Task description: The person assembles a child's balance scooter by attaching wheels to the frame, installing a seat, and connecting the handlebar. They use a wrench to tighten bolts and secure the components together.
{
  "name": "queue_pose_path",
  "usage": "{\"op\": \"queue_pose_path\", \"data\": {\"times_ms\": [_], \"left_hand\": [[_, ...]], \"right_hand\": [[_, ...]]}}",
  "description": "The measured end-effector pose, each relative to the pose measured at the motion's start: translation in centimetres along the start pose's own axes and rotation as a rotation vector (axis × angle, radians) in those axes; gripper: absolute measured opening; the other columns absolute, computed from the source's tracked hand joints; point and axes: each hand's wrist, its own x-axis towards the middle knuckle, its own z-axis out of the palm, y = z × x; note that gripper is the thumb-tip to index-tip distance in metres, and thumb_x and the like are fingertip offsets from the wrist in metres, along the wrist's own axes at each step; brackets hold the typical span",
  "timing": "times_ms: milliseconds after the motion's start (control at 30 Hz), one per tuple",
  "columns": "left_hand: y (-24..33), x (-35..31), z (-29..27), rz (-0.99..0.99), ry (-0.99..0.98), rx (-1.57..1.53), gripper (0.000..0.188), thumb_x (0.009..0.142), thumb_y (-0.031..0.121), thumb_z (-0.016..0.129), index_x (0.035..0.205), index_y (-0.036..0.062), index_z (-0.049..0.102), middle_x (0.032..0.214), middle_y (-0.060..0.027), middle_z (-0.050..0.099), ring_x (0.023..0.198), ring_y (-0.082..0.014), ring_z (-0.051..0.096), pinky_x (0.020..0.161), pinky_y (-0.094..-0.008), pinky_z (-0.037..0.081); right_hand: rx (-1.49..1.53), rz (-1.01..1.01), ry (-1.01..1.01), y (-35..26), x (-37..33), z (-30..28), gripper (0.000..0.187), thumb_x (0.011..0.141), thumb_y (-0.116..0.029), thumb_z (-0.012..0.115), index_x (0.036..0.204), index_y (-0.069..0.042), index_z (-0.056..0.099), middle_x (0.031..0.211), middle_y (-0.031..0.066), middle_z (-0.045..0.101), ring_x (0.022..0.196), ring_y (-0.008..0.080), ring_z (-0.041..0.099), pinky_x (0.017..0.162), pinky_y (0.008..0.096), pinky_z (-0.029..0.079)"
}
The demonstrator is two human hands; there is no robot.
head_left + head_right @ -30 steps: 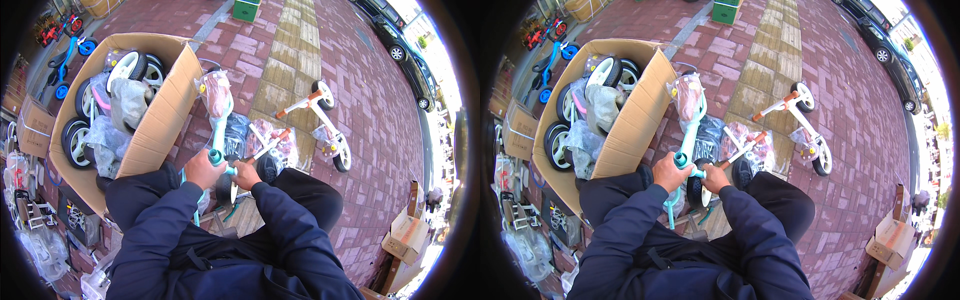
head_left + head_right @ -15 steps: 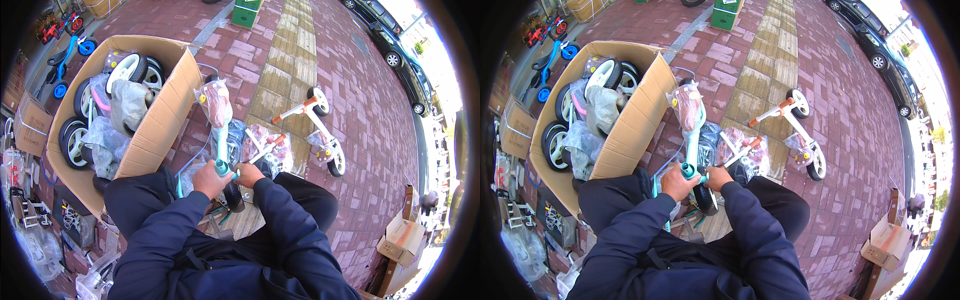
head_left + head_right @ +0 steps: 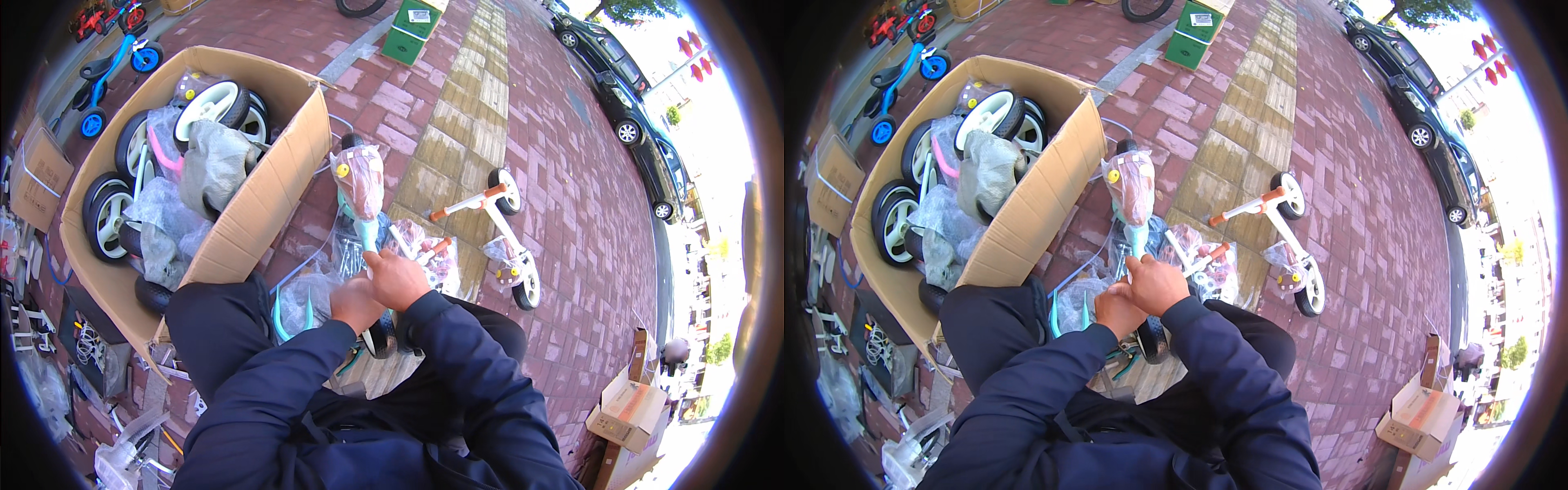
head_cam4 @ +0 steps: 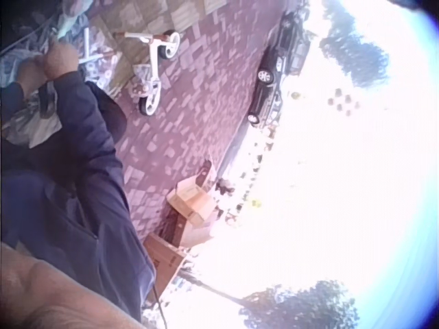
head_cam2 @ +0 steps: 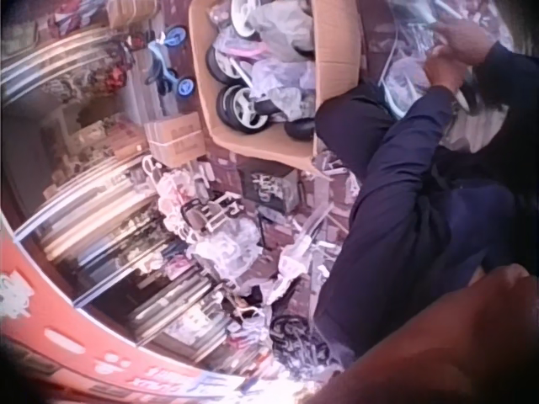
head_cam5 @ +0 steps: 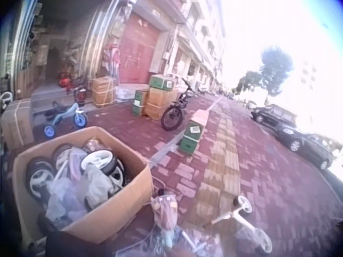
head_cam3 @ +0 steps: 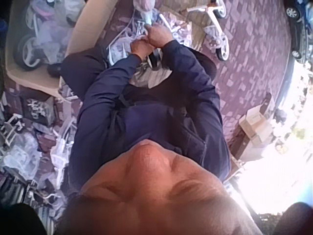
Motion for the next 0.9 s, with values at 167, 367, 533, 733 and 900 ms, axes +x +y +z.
{"op": "queue_pose_path", "data": {"times_ms": [167,367,533,733,900], "left_hand": [[0.2,0.0,0.0,0.042,-0.018,-0.027,0.038,0.083,0.045,0.073,0.095,0.0089,0.074,0.102,-0.0161,0.073,0.096,-0.0383,0.07,0.08,-0.0498,0.055],[-2.5,0.3,3.2,0.138,0.015,-0.151,0.048,0.08,0.05,0.076,0.103,0.0083,0.066,0.098,-0.0172,0.073,0.092,-0.0399,0.071,0.08,-0.05,0.055],[-5.4,0.2,7.5,0.071,-0.083,-0.149,0.047,0.085,0.047,0.073,0.112,0.009,0.07,0.104,-0.0181,0.073,0.098,-0.0404,0.069,0.086,-0.0499,0.053],[-7.0,0.9,9.4,0.028,-0.24,-0.296,0.039,0.087,0.035,0.074,0.115,0.0073,0.07,0.108,-0.0206,0.074,0.104,-0.0398,0.069,0.09,-0.0486,0.054],[-7.6,0.9,10.7,0.045,-0.232,-0.392,0.033,0.089,0.027,0.073,0.115,0.0073,0.07,0.11,-0.0197,0.073,0.107,-0.0401,0.067,0.09,-0.0478,0.052]], "right_hand": [[-0.011,-0.005,-0.034,1.1,0.7,0.0,0.041,0.088,-0.037,0.069,0.113,-0.004,0.068,0.097,0.0203,0.069,0.091,0.0421,0.068,0.077,0.0501,0.055],[0.14,-0.144,-0.021,3.2,0.6,0.3,0.066,0.091,-0.057,0.067,0.126,-0.001,0.065,0.101,0.0213,0.071,0.098,0.0418,0.067,0.084,0.0488,0.053],[0.3,-0.049,-0.089,3.6,-0.7,-0.7,0.05,0.096,-0.038,0.068,0.125,0.001,0.059,0.105,0.0236,0.069,0.103,0.0425,0.067,0.086,0.0472,0.052],[0.468,-0.124,-0.095,3.6,-2.2,-2.0,0.039,0.098,-0.032,0.066,0.119,0.0,0.059,0.102,0.0217,0.068,0.1,0.0436,0.066,0.086,0.0461,0.052],[0.29,-0.096,0.141,3.1,-2.4,0.7,0.034,0.095,-0.031,0.068,0.113,-0.003,0.063,0.101,0.02,0.067,0.096,0.0428,0.066,0.083,0.048,0.052]]}}
